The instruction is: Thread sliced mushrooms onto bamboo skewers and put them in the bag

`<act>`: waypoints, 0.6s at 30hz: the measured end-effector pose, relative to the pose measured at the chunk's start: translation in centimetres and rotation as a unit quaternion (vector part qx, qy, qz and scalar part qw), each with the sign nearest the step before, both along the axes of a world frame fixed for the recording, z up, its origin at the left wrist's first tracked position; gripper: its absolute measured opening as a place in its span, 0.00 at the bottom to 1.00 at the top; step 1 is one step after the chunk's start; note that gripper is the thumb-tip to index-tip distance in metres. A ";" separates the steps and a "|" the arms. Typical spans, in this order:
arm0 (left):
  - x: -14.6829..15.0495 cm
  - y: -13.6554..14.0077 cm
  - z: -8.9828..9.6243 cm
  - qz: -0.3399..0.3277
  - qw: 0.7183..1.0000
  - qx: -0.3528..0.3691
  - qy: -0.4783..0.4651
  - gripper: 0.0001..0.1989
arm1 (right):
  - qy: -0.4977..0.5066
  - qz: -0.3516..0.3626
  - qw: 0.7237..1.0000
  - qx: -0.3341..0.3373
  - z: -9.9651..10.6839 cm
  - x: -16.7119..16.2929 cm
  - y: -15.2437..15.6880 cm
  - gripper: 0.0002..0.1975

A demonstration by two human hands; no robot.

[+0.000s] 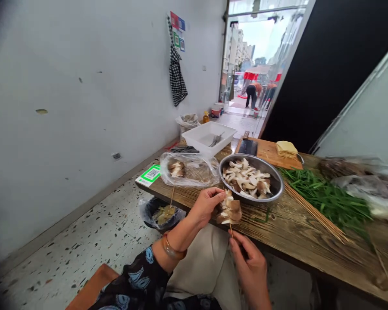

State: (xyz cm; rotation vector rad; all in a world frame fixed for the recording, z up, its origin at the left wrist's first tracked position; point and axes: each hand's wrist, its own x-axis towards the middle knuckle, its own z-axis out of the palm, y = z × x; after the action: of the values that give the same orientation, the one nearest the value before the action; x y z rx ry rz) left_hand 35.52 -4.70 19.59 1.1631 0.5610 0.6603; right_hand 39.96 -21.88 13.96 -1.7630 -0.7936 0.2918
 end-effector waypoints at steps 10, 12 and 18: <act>-6.8 4.1 0.5 0.058 0.997 0.035 -0.025 0.22 | -0.044 0.065 0.997 -0.011 2.8 -0.3 3.7 0.15; -8.6 6.3 0.7 0.102 0.993 0.066 -0.007 0.20 | -0.037 0.093 0.995 -0.010 3.7 -0.6 5.4 0.15; -11.3 16.1 1.6 0.297 0.892 0.318 0.124 0.14 | 0.035 0.167 0.985 -0.009 5.3 -1.7 12.3 0.14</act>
State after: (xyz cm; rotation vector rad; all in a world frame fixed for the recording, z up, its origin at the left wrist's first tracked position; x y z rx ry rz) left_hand 24.18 11.43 21.19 1.7214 0.9813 1.2974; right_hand 38.28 -9.54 19.21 -1.6224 -1.0395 0.5822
